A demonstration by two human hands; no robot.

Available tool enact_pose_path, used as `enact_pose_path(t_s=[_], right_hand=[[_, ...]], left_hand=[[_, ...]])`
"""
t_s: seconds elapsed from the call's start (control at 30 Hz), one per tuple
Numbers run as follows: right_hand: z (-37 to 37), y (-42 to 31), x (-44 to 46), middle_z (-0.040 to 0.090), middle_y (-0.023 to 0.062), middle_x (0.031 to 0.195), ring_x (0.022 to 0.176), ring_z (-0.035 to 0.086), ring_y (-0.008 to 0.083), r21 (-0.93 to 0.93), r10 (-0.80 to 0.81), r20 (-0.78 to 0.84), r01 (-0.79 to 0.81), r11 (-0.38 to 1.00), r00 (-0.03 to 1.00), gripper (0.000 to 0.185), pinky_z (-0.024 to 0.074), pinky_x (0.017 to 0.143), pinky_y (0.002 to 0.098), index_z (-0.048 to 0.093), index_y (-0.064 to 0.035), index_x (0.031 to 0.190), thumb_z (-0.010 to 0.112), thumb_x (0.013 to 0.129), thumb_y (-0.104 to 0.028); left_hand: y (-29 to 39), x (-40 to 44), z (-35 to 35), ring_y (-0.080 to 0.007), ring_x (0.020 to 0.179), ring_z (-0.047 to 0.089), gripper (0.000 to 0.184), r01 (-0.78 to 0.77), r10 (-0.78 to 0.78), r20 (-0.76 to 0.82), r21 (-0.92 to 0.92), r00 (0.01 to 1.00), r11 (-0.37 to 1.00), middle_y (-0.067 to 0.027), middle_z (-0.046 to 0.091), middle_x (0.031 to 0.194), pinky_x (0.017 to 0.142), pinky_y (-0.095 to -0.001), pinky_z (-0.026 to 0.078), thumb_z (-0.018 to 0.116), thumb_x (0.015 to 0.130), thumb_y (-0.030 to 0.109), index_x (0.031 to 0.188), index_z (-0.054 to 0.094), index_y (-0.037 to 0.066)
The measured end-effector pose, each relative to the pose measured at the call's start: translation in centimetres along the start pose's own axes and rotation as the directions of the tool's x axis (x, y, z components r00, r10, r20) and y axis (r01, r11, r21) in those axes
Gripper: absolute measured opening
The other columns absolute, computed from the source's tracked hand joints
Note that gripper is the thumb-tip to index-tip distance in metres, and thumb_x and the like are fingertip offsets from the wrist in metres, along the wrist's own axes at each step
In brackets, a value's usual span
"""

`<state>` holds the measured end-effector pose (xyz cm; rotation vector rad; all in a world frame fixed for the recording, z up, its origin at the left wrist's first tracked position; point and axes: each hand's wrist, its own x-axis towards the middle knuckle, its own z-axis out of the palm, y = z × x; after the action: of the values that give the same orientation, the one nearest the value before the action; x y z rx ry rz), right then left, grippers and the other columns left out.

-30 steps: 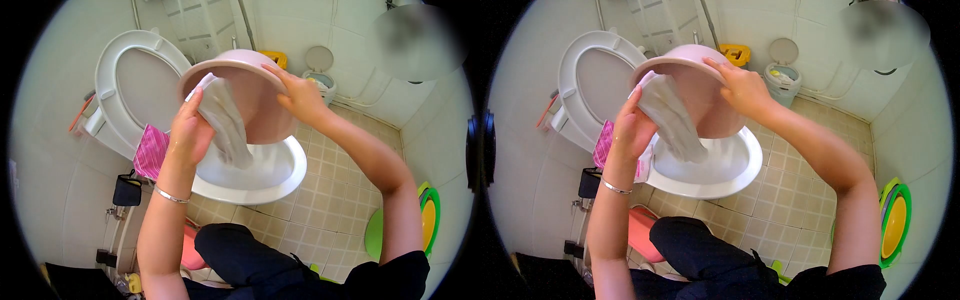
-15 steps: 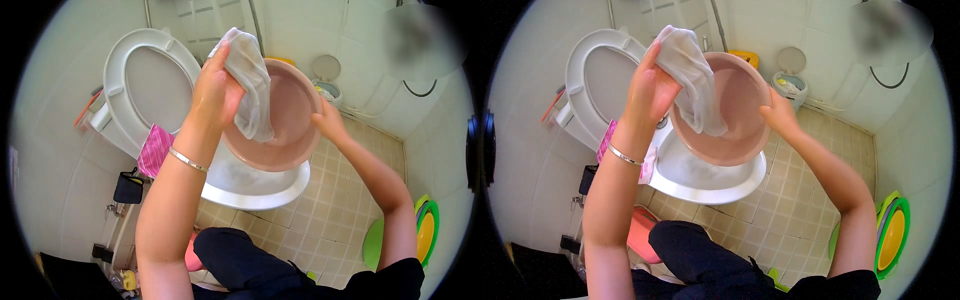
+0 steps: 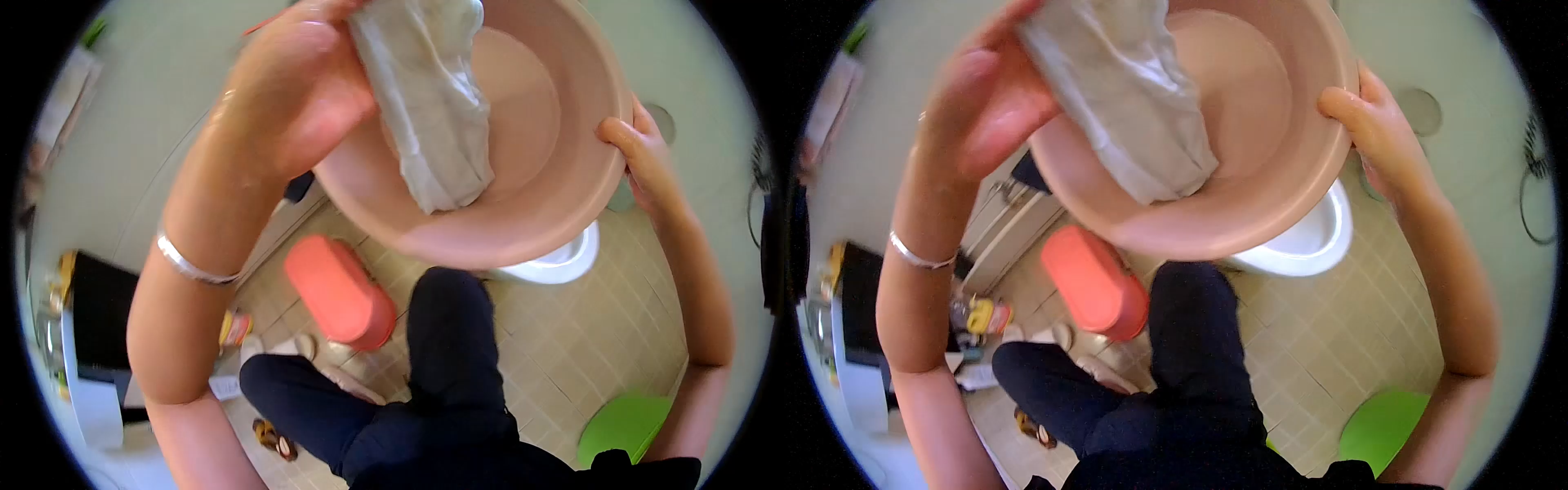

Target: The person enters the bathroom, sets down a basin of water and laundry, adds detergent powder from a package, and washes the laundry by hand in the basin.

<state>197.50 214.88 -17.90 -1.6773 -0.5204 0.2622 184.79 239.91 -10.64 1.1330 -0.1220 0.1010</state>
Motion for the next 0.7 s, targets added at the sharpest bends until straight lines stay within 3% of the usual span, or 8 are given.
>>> enact_pose_path(t_s=[0.1, 0.17, 0.23, 0.3, 0.37, 0.43, 0.57, 0.7], right_hand=[[7.0, -0.3, 0.1, 0.057, 0.0092, 0.102, 0.087, 0.055, 0.0144, 0.093, -0.148, 0.167, 0.134, 0.987, 0.975, 0.049, 0.0457, 0.074, 0.0284, 0.043, -0.0038, 0.123, 0.052, 0.075, -0.011], [11.9, 1.1, 0.2, 0.054, 0.0092, 0.113, 0.101, 0.051, 0.0145, 0.046, -0.104, 0.337, 0.094, 0.995, 0.936, 0.051, 0.0428, 0.086, 0.0295, 0.040, -0.0030, 0.126, 0.049, 0.076, -0.005], [17.4, 4.7, 0.6, 0.054, 0.0103, 0.111, 0.102, 0.051, 0.0142, 0.035, -0.169, 0.451, 0.172, 0.985, 0.877, 0.048, 0.0417, 0.088, 0.0294, 0.041, -0.0034, 0.124, 0.049, 0.077, -0.004], [23.4, 11.5, 0.7, 0.055, 0.0102, 0.104, 0.094, 0.053, 0.0171, 0.185, -0.013, 0.540, -0.104, 0.977, 0.841, 0.045, 0.0460, 0.079, 0.0321, 0.044, -0.0053, 0.120, 0.049, 0.076, -0.005], [29.3, 14.9, -1.1, 0.057, 0.0139, 0.104, 0.093, 0.054, 0.0223, 0.072, 0.350, 0.522, -0.449, 0.891, 0.778, 0.044, 0.0451, 0.079, 0.0356, 0.044, 0.0004, 0.118, 0.051, 0.075, -0.003], [33.4, 18.4, -2.4, 0.056, 0.0153, 0.105, 0.093, 0.055, 0.0235, 0.059, 0.480, 0.541, -0.600, 0.797, 0.691, 0.043, 0.0452, 0.079, 0.0363, 0.044, 0.0013, 0.118, 0.050, 0.075, -0.002], [41.4, 32.1, -3.2, 0.055, 0.0155, 0.107, 0.096, 0.054, 0.0247, 0.129, 0.549, 0.445, -0.658, 0.742, 0.707, 0.045, 0.0450, 0.081, 0.0356, 0.045, 0.0008, 0.118, 0.053, 0.074, -0.005], [44.7, 34.9, -1.3, 0.053, 0.0119, 0.105, 0.095, 0.053, 0.0236, 0.128, 0.567, 0.356, -0.640, 0.757, 0.743, 0.046, 0.0460, 0.079, 0.0366, 0.041, -0.0050, 0.121, 0.051, 0.076, -0.007]], left_hand=[[2.2, -5.6, -2.6, -0.0278, 0.112, 0.050, 0.040, -0.050, 0.031, -0.189, -0.096, 0.981, 0.994, -0.0141, 0.050, 0.124, 0.099, -0.0431, 0.036, 0.042, 0.092, 0.026, 0.126, 0.042, 0.002], [1.6, -9.0, -5.0, -0.0269, 0.113, 0.049, 0.042, -0.015, 0.013, -0.301, -0.004, 0.953, 1.000, -0.0140, 0.050, 0.124, 0.098, -0.0446, 0.038, 0.043, 0.092, 0.027, 0.126, 0.042, 0.003], [-0.3, -12.0, -7.7, -0.0218, 0.108, 0.053, 0.038, 0.012, -0.038, -0.408, -0.066, 0.912, 0.998, -0.0106, 0.053, 0.119, 0.093, -0.0383, 0.043, 0.043, 0.093, 0.024, 0.125, 0.044, 0.004], [-4.2, -14.2, -11.8, -0.0212, 0.107, 0.053, 0.037, -0.011, -0.053, -0.549, -0.112, 0.834, 0.994, -0.0083, 0.054, 0.118, 0.093, -0.0376, 0.042, 0.042, 0.093, 0.025, 0.125, 0.044, 0.006], [-9.4, -18.0, -17.4, -0.0216, 0.108, 0.052, 0.037, -0.080, -0.052, -0.621, -0.183, 0.782, 0.980, -0.0085, 0.053, 0.119, 0.095, -0.0375, 0.040, 0.041, 0.093, 0.025, 0.126, 0.043, 0.006], [-14.4, -21.0, -21.7, -0.0241, 0.113, 0.048, 0.040, -0.166, -0.049, -0.677, -0.250, 0.734, 0.954, -0.0105, 0.049, 0.124, 0.098, -0.0400, 0.036, 0.042, 0.093, 0.026, 0.128, 0.039, 0.006], [-21.3, -24.8, -27.2, -0.0263, 0.119, 0.043, 0.045, -0.315, -0.007, -0.758, -0.279, 0.652, 0.907, -0.0121, 0.044, 0.130, 0.101, -0.0421, 0.032, 0.040, 0.093, 0.029, 0.131, 0.035, 0.007], [-23.2, -25.6, -30.4, -0.0212, 0.116, 0.046, 0.042, -0.336, 0.001, -0.820, -0.234, 0.572, 0.912, -0.0091, 0.048, 0.126, 0.098, -0.0344, 0.035, 0.038, 0.095, 0.026, 0.129, 0.038, 0.004]])
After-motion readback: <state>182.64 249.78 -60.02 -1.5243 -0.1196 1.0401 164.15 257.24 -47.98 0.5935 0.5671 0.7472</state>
